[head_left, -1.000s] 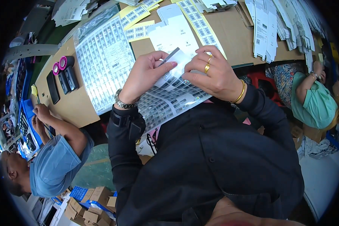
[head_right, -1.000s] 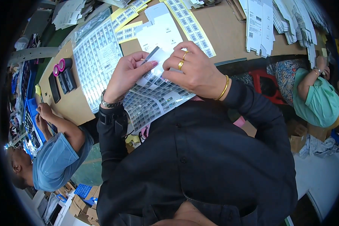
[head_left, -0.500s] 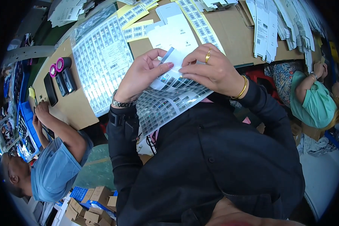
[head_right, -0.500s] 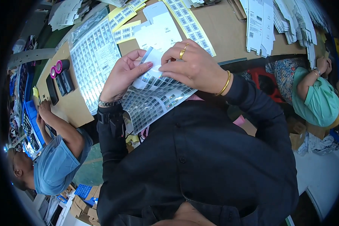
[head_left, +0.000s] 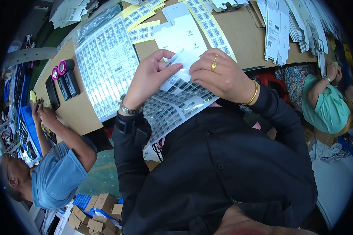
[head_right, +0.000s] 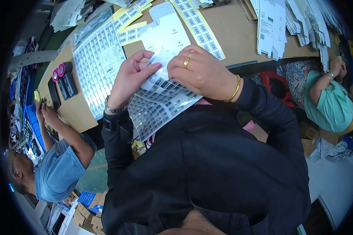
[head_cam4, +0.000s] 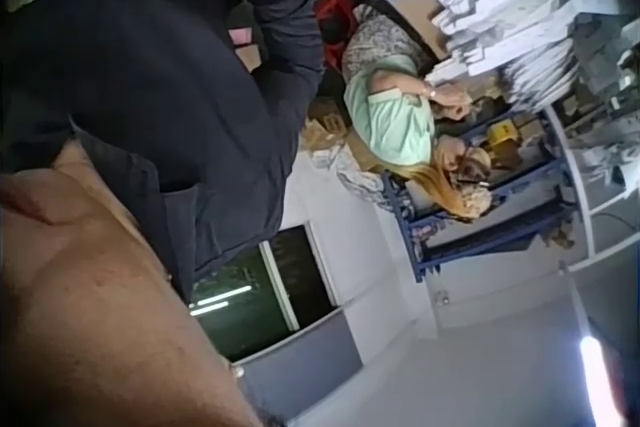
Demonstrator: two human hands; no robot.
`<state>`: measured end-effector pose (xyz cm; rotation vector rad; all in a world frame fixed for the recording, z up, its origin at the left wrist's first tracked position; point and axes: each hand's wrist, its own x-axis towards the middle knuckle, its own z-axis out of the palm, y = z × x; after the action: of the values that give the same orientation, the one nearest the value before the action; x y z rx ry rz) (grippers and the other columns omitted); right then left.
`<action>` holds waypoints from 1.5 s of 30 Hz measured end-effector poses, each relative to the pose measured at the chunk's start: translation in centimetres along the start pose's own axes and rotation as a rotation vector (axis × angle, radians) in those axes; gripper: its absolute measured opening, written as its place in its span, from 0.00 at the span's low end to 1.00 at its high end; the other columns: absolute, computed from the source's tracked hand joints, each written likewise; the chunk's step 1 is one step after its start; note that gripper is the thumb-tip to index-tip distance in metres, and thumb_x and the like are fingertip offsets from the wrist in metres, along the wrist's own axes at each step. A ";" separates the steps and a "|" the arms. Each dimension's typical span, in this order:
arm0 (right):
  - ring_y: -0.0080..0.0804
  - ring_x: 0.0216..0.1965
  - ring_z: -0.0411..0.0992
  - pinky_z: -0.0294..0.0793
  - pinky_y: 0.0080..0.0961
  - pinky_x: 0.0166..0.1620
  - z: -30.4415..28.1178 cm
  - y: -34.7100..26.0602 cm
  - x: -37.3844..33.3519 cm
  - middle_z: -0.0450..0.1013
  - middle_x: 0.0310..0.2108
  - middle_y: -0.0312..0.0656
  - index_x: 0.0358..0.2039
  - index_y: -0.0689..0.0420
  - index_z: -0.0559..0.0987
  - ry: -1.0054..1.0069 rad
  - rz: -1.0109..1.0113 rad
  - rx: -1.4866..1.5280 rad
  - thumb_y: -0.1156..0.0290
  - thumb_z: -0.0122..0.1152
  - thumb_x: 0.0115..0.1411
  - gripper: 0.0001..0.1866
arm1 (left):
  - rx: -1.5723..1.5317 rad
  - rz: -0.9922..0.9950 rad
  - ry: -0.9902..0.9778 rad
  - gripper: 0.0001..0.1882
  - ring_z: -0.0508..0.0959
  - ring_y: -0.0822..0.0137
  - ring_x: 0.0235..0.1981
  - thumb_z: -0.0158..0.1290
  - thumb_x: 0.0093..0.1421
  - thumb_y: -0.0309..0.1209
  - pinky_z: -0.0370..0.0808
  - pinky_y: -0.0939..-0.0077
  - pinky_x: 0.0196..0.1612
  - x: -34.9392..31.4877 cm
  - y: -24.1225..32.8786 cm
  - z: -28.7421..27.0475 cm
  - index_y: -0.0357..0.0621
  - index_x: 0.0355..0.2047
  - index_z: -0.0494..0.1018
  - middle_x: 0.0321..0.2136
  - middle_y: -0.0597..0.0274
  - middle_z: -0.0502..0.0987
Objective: The person picks up a stack of boxes and peels holographic stickers from a sheet by hand. They apply a sticker to each box one at a time, pressing it onto the surface before setting the box aside.
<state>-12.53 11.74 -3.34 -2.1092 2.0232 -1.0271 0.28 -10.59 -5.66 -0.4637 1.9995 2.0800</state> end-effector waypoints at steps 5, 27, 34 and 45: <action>0.37 0.45 0.76 0.72 0.34 0.55 -0.8 0.4 0.3 0.79 0.43 0.38 0.36 0.58 0.83 0.055 0.200 0.352 0.75 0.70 0.61 0.04 | 0.517 0.123 0.247 0.11 0.80 0.73 0.22 0.62 0.67 0.37 0.70 0.76 0.24 -0.6 0.0 1.2 0.43 0.41 0.83 0.23 0.64 0.82; 0.37 0.64 0.60 0.55 0.41 0.66 4.9 10.2 3.3 0.76 0.54 0.27 0.33 0.46 0.90 -0.017 0.532 0.174 0.61 0.74 0.58 0.06 | 0.933 0.578 0.494 0.08 0.83 0.65 0.24 0.66 0.60 0.34 0.78 0.72 0.27 0.4 -3.9 3.3 0.49 0.40 0.85 0.47 0.72 0.82; 0.37 0.64 0.59 0.53 0.44 0.64 4.9 10.7 3.2 0.76 0.53 0.24 0.32 0.44 0.90 -0.041 0.541 0.163 0.58 0.75 0.57 0.07 | 0.905 0.580 0.493 0.09 0.83 0.65 0.24 0.67 0.59 0.33 0.79 0.72 0.28 0.6 -4.2 3.2 0.51 0.40 0.85 0.47 0.72 0.82; 0.37 0.64 0.58 0.52 0.44 0.64 4.8 10.2 3.5 0.75 0.52 0.23 0.31 0.43 0.90 -0.064 0.574 0.116 0.58 0.75 0.56 0.06 | 0.911 0.573 0.494 0.09 0.83 0.65 0.25 0.67 0.59 0.33 0.79 0.72 0.28 0.6 -3.9 3.2 0.51 0.40 0.85 0.47 0.72 0.82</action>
<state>-19.39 5.12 -10.30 -1.3495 2.2608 -0.9265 0.95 -7.27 -9.43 -0.2330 3.3621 1.0337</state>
